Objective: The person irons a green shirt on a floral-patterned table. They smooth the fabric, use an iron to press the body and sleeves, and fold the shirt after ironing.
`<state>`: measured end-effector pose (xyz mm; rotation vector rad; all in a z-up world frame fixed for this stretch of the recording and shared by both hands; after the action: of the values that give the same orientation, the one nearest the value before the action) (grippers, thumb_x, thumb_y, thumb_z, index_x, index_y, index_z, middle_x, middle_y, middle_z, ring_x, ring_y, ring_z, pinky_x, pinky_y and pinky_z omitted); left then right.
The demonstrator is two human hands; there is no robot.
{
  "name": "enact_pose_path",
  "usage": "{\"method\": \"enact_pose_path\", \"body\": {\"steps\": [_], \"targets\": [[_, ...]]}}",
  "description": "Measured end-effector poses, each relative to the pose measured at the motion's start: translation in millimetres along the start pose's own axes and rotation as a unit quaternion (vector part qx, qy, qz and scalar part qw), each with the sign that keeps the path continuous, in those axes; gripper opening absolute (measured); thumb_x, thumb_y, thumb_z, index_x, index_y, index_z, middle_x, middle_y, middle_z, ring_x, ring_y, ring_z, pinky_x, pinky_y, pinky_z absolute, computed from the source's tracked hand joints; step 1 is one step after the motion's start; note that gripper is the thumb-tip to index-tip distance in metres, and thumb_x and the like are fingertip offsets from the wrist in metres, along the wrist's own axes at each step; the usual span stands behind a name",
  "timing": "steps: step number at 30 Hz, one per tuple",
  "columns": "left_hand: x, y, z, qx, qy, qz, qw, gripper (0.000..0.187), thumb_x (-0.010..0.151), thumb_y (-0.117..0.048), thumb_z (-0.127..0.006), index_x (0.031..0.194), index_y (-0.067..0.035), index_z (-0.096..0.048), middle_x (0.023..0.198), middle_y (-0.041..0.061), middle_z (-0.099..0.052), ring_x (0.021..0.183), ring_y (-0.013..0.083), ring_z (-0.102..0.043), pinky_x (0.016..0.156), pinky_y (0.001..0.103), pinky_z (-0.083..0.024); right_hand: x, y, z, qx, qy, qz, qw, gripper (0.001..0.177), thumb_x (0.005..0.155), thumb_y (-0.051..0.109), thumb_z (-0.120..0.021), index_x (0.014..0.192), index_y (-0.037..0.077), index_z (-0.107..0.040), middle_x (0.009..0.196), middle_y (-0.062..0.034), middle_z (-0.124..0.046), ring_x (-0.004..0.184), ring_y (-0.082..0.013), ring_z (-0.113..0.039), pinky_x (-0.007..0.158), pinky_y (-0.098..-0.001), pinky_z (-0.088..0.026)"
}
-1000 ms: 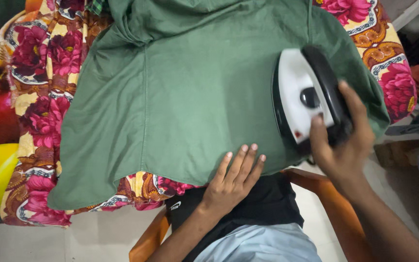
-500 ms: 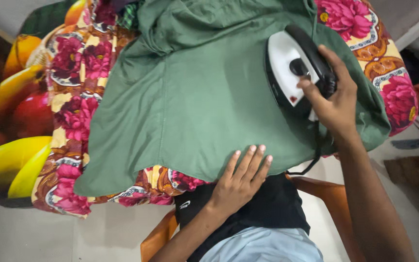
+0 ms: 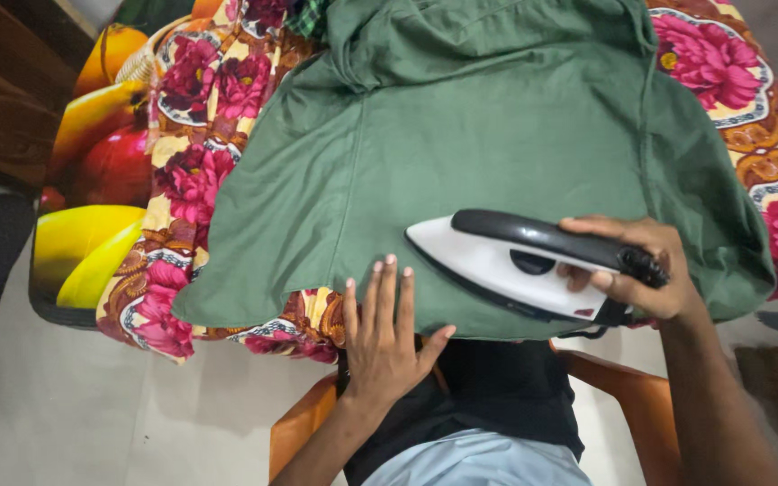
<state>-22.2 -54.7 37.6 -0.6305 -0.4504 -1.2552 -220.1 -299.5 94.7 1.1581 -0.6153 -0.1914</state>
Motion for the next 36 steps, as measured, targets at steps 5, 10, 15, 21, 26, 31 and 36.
{"method": "enact_pose_path", "body": {"steps": [5, 10, 15, 21, 26, 31, 36], "targets": [[-4.9, 5.3, -5.3, 0.015, -0.03, 0.018, 0.999, 0.083, 0.102, -0.063, -0.048, 0.148, 0.007, -0.047, 0.156, 0.026, -0.046, 0.145, 0.0405, -0.047, 0.121, 0.063, -0.029, 4.7, 11.8, -26.3, -0.022, 0.009, 0.087, 0.996, 0.055, 0.087, 0.013, -0.069, 0.137, -0.009, -0.064, 0.078, -0.0131, -0.077, 0.079, -0.0232, -0.079, 0.092, -0.0372, -0.059], [-4.2, 7.4, -8.1, 0.008, -0.022, 0.031, 0.999, 0.08, 0.104, -0.063, -0.047, 0.144, 0.007, -0.052, 0.154, 0.024, -0.05, 0.144, 0.0391, -0.049, 0.121, 0.059, -0.033, 21.5, 19.5, -55.8, -0.05, -0.024, 0.098, 0.994, 0.05, 0.092, 0.011, -0.067, 0.138, -0.008, -0.059, 0.093, -0.0159, -0.076, 0.084, -0.0223, -0.078, 0.084, -0.034, -0.063], [-4.2, 6.6, -7.3, 0.026, -0.015, 0.032, 0.999, 0.079, 0.104, -0.063, -0.047, 0.143, 0.006, -0.054, 0.154, 0.023, -0.05, 0.144, 0.0382, -0.049, 0.121, 0.059, -0.032, 45.5, 27.6, -88.9, -0.142, -0.102, 0.051, 0.983, 0.047, 0.099, 0.011, -0.067, 0.143, -0.004, -0.06, 0.097, -0.0143, -0.076, 0.088, -0.0195, -0.076, 0.083, -0.03, -0.06], [-1.2, 5.1, -1.3, 0.031, -0.02, 0.026, 0.999, 0.079, 0.104, -0.062, -0.047, 0.143, 0.006, -0.054, 0.154, 0.023, -0.051, 0.144, 0.0384, -0.048, 0.121, 0.058, -0.032, 97.6, 19.6, -116.5, -0.154, -0.165, 0.074, 0.971, 0.043, 0.107, 0.011, -0.065, 0.148, 0.0, -0.058, 0.097, -0.0115, -0.077, 0.091, -0.0164, -0.076, 0.087, -0.0285, -0.059], [-1.1, 3.4, 1.0, 0.02, -0.018, 0.029, 0.999, 0.079, 0.103, -0.062, -0.049, 0.143, 0.006, -0.054, 0.154, 0.023, -0.051, 0.145, 0.0388, -0.048, 0.122, 0.059, -0.032, 135.5, 8.0, -129.4, -0.16, -0.214, 0.081, 0.96, 0.043, 0.104, 0.01, -0.066, 0.145, 0.001, -0.058, 0.093, -0.0119, -0.078, 0.087, -0.0153, -0.078, 0.084, -0.0291, -0.06], [0.4, 9.9, 12.5, -0.028, -0.032, 0.04, 0.998, 0.078, 0.102, -0.063, -0.051, 0.144, 0.003, -0.054, 0.155, 0.026, -0.048, 0.146, 0.0408, -0.045, 0.122, 0.06, -0.031, 143.1, 12.0, -138.6, -0.139, -0.223, 0.082, 0.961, 0.044, 0.103, 0.009, -0.066, 0.145, -0.001, -0.057, 0.109, -0.0154, -0.077, 0.091, -0.0156, -0.079, 0.083, -0.0288, -0.061], [9.5, 35.4, 33.6, 0.031, -0.062, 0.086, 0.994, 0.078, 0.1, -0.06, -0.053, 0.147, 0.003, -0.051, 0.158, 0.027, -0.043, 0.149, 0.0435, -0.039, 0.122, 0.065, -0.024, 132.0, 19.8, -146.8, -0.08, -0.226, 0.041, 0.97, 0.047, 0.102, 0.011, -0.068, 0.147, 0.0, -0.056, 0.112, -0.014, -0.075, 0.09, -0.0147, -0.076, 0.081, -0.0273, -0.059]]}}
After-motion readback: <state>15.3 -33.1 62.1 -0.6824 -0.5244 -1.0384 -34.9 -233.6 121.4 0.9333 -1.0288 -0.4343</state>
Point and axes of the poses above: each hand's wrist, its own x-axis towards the middle knuckle, its own z-axis out of the back of the hand, y = z × x, the point moved 4 cm from there along x, towards the middle knuckle
